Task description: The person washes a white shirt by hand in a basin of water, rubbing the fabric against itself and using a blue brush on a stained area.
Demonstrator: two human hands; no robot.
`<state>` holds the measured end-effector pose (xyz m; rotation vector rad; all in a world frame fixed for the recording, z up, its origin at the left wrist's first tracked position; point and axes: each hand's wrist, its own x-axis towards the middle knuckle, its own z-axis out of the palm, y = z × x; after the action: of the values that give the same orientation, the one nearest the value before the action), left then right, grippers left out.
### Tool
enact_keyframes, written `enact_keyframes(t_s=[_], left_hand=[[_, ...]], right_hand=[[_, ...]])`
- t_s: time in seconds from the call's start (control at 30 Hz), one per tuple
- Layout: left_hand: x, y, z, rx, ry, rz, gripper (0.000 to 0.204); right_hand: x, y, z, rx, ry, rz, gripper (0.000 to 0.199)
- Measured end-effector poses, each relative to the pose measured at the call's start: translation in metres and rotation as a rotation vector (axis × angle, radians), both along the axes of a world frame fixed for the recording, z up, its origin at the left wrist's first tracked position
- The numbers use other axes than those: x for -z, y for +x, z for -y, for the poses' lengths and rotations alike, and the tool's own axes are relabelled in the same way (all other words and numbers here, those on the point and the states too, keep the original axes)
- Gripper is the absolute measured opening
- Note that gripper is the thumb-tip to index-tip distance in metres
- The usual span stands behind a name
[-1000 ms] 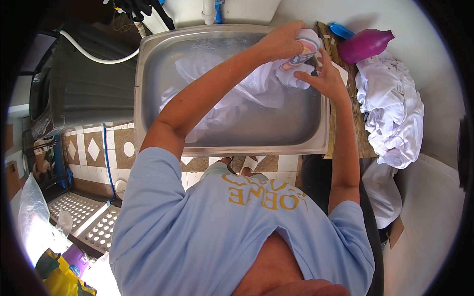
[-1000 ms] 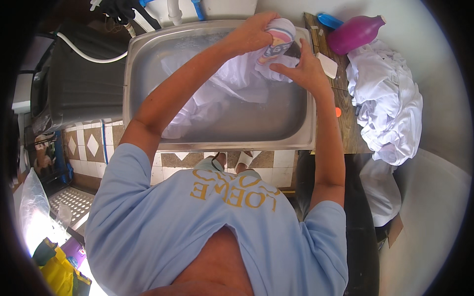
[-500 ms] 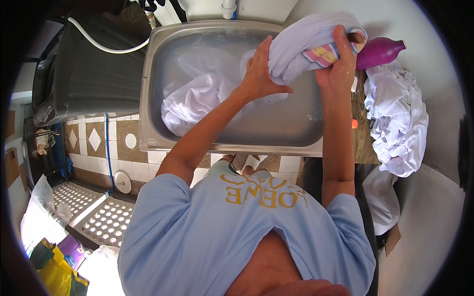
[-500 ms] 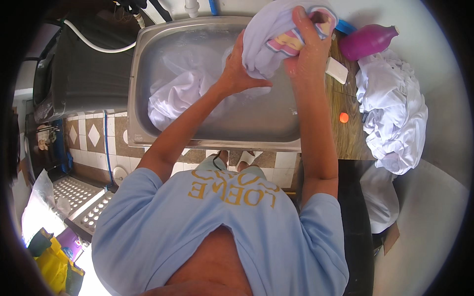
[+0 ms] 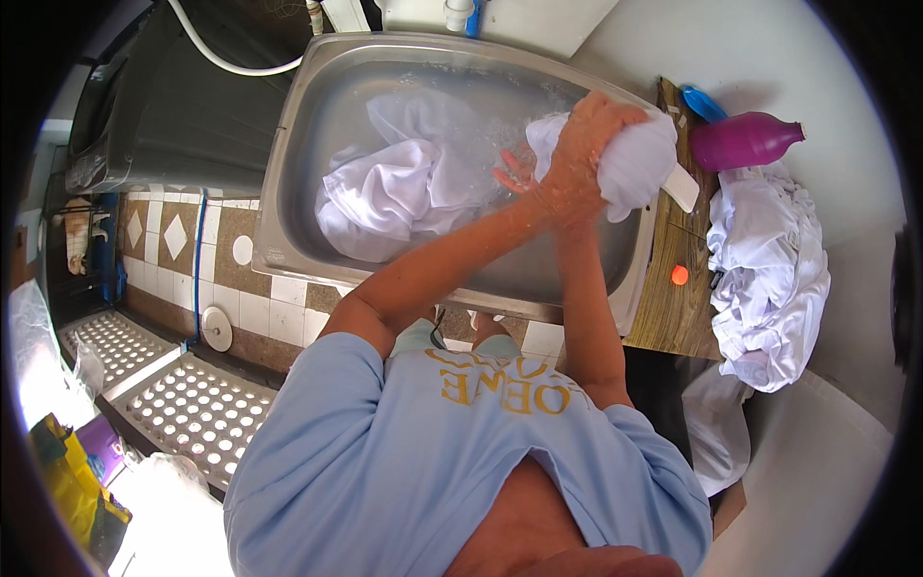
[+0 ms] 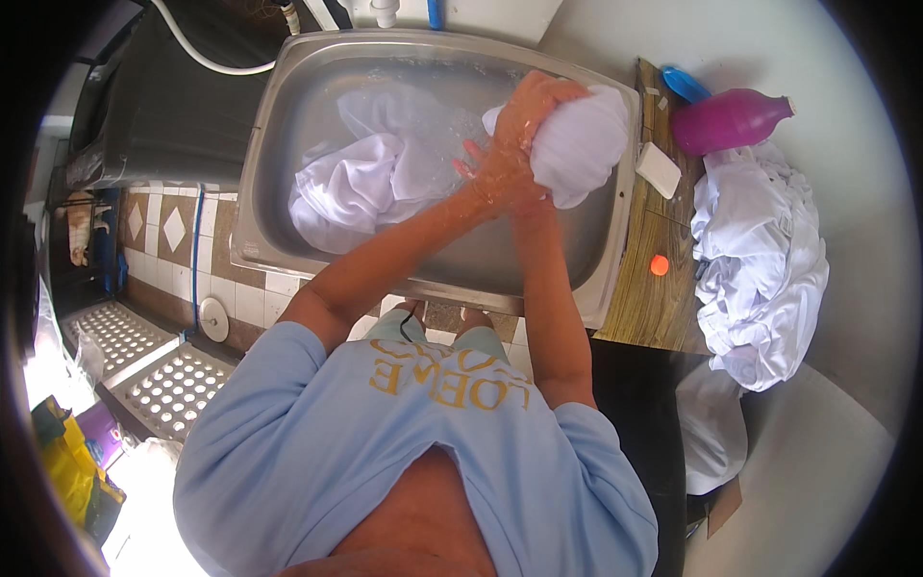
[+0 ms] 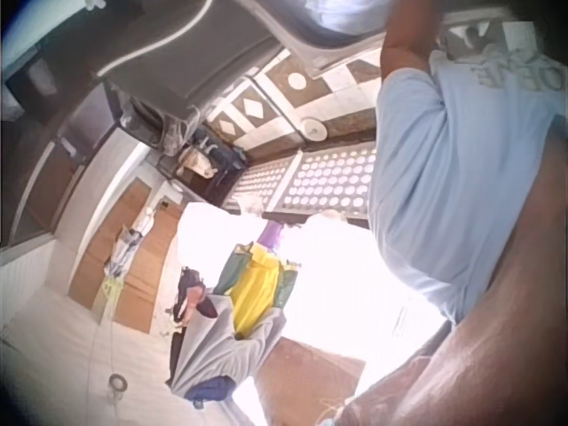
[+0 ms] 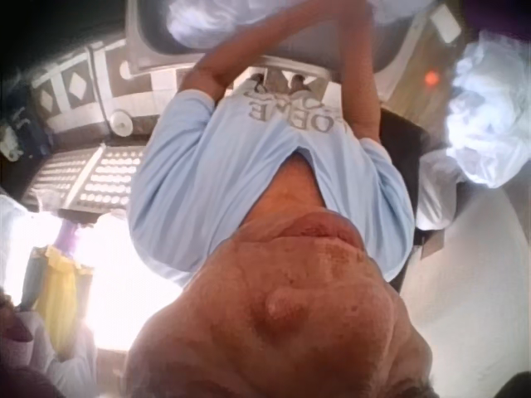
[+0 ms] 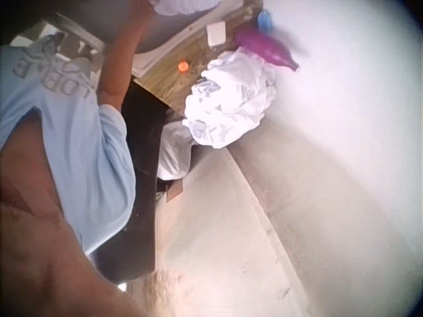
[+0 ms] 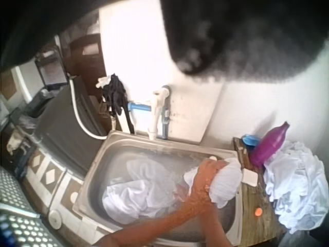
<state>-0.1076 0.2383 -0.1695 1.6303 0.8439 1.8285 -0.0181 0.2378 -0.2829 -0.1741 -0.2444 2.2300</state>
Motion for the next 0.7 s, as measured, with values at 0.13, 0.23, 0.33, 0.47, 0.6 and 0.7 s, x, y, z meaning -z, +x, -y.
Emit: enact_keyframes(t_s=[0.13,0.23,0.33,0.47,0.6,0.7], left_hand=[[0.031,-0.007,0.018,-0.070,-0.045,-0.021,0.057],[0.045,-0.035,0.037,-0.134,-0.236,-0.095,0.072],[0.059,-0.063,0.060,0.344,-0.637,0.046,0.089],[0.066,-0.044,0.055,0.467,-0.907,1.086,0.092],[0.072,-0.040,0.033,0.319,-0.886,1.063,0.076],[0.061,-0.042,0.028,0.157,-0.867,0.945,0.054]], right_hand=[[-0.032,0.008,-0.009,0.362,0.009,0.065,0.083],[-0.037,0.027,-0.035,0.406,0.145,0.070,0.084],[-0.054,0.032,-0.053,0.472,0.247,0.273,0.078],[-0.053,0.025,-0.055,0.172,0.477,0.103,0.074],[-0.034,0.028,-0.054,0.097,0.534,0.043,0.068],[-0.035,0.032,-0.052,0.195,0.434,0.227,0.067]])
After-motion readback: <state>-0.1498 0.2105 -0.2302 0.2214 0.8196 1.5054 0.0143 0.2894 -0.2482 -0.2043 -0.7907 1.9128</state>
